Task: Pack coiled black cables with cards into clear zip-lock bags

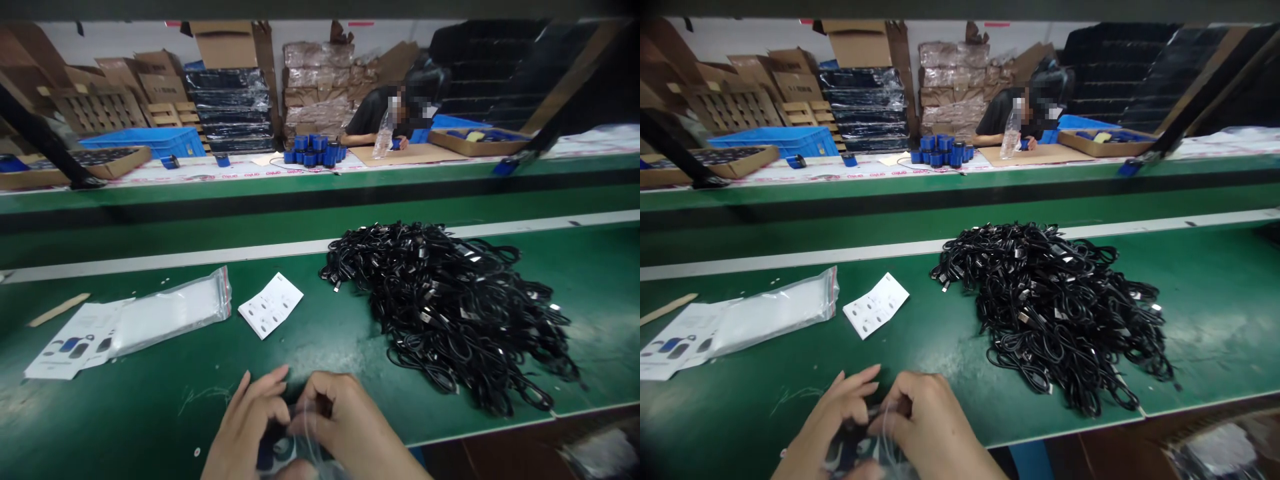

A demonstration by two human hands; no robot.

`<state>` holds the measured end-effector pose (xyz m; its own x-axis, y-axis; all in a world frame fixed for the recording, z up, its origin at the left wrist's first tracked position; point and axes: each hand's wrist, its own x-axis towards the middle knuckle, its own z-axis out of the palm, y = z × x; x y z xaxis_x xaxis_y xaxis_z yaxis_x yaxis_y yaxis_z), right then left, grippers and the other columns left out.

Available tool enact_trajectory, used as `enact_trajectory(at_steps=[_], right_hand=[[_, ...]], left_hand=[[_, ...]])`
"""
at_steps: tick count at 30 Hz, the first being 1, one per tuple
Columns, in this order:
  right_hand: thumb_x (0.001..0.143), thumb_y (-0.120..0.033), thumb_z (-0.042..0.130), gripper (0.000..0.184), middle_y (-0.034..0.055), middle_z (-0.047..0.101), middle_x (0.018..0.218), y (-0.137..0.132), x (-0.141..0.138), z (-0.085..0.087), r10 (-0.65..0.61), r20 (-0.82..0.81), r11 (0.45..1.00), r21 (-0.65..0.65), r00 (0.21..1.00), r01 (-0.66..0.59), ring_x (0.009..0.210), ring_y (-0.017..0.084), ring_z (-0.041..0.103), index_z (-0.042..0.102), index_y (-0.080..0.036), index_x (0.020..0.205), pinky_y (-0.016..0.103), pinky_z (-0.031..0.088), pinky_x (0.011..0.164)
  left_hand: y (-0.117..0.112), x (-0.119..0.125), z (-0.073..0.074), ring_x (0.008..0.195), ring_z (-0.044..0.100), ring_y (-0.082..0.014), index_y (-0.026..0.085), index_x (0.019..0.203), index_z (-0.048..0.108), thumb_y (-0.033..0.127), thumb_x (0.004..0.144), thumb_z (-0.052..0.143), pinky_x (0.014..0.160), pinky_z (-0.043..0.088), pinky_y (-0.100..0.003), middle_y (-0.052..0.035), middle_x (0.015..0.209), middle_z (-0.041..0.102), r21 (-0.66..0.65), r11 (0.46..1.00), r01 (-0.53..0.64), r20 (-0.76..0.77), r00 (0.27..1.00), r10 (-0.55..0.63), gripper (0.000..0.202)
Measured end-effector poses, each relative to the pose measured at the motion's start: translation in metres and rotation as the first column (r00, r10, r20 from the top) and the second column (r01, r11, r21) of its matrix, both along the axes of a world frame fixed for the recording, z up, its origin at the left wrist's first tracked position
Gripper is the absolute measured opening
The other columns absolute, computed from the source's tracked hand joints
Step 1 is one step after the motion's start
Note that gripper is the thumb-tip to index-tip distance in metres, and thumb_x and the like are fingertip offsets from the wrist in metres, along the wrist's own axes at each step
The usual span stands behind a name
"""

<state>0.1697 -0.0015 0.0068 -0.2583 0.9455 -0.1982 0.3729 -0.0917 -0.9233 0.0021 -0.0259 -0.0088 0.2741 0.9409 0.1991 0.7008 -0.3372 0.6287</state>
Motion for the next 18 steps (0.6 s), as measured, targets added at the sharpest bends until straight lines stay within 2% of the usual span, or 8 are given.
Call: enact_trajectory(at_steps=[2,4,6,9,10,12,15,18], right_hand=[[0.069,0.0,0.061,0.02,-0.004,0.065,0.065,0.001,0.003,0.004,0.046,-0.018,0.999,0.026,0.999,-0.045,0.06,0.011,0.058,0.068,-0.018,0.071,0.018,0.039,0.055],[0.077,-0.004,0.056,0.021,-0.0021,0.067,0.072,0.0,0.006,0.006,0.061,-0.079,0.997,0.054,0.995,-0.057,0.066,0.012,0.06,0.069,-0.02,0.078,0.019,0.042,0.06],[0.082,-0.013,0.056,0.016,-0.0005,0.066,0.076,-0.003,0.007,0.006,0.021,-0.161,1.0,0.02,0.987,-0.018,0.07,0.014,0.061,0.067,-0.021,0.088,0.022,0.045,0.063],[0.071,-0.016,0.068,0.031,0.0024,0.065,0.089,-0.007,0.01,0.003,0.004,-0.174,1.0,-0.004,0.985,-0.005,0.078,0.018,0.061,0.063,-0.021,0.101,0.025,0.047,0.066],[0.069,-0.014,0.069,0.029,0.0023,0.064,0.088,-0.008,0.011,0.002,0.012,-0.152,1.0,0.011,0.988,-0.011,0.077,0.017,0.06,0.064,-0.02,0.097,0.025,0.046,0.065],[0.075,-0.017,0.064,0.005,0.0,0.061,0.074,-0.007,0.013,0.001,0.001,-0.13,1.0,0.006,0.991,0.0,0.068,0.015,0.057,0.064,-0.018,0.079,0.023,0.043,0.061],[0.083,-0.025,0.057,0.021,-0.0029,0.052,0.059,-0.004,0.015,0.002,-0.056,-0.141,0.998,-0.034,0.988,0.051,0.06,0.013,0.05,0.059,-0.017,0.064,0.023,0.038,0.057],[0.081,-0.024,0.059,0.015,-0.0014,0.055,0.064,-0.002,0.015,0.002,-0.033,-0.094,0.999,-0.034,0.995,0.03,0.064,0.014,0.052,0.061,-0.017,0.067,0.023,0.038,0.06]], left_hand=[[0.009,-0.007,0.01,0.089,0.069,-0.0239,0.028,0.108,0.053,0.036,0.069,0.07,0.08,0.055,-0.039,-0.003,0.101,0.072,-0.296,0.954,-0.045,-0.025,0.999,0.04,0.044],[0.015,-0.009,0.018,0.075,0.069,-0.0211,0.028,0.109,0.057,0.037,0.073,0.065,0.063,0.056,-0.029,0.0006,0.083,0.072,-0.465,0.884,-0.053,-0.057,0.998,0.029,0.038],[0.018,-0.008,0.021,0.066,0.066,-0.0181,0.026,0.084,0.063,0.038,0.078,0.057,0.057,0.051,-0.024,0.0021,0.071,0.066,-0.462,0.884,-0.063,-0.042,0.998,0.049,0.015],[0.017,-0.003,0.019,0.059,0.059,-0.0152,0.023,0.06,0.057,0.043,0.08,0.054,0.055,0.045,-0.022,0.0032,0.061,0.057,-0.408,0.904,-0.133,0.077,0.981,0.179,0.029],[0.016,-0.001,0.018,0.059,0.057,-0.015,0.022,0.059,0.057,0.045,0.079,0.055,0.056,0.045,-0.022,0.0033,0.061,0.055,-0.423,0.894,-0.151,0.121,0.968,0.22,0.03],[0.015,0.001,0.017,0.063,0.056,-0.0156,0.022,0.06,0.058,0.049,0.076,0.059,0.06,0.044,-0.023,0.0031,0.063,0.054,-0.482,0.858,-0.174,0.197,0.933,0.3,0.031],[0.014,0.002,0.021,0.061,0.048,-0.0131,0.022,0.066,0.056,0.053,0.078,0.057,0.059,0.04,-0.021,0.0052,0.063,0.048,-0.566,0.812,-0.141,0.32,0.87,0.374,0.033],[0.015,0.0,0.025,0.058,0.041,-0.0106,0.022,0.068,0.055,0.052,0.081,0.054,0.056,0.036,-0.019,0.0065,0.065,0.044,-0.575,0.813,-0.09,0.407,0.831,0.379,0.034]])
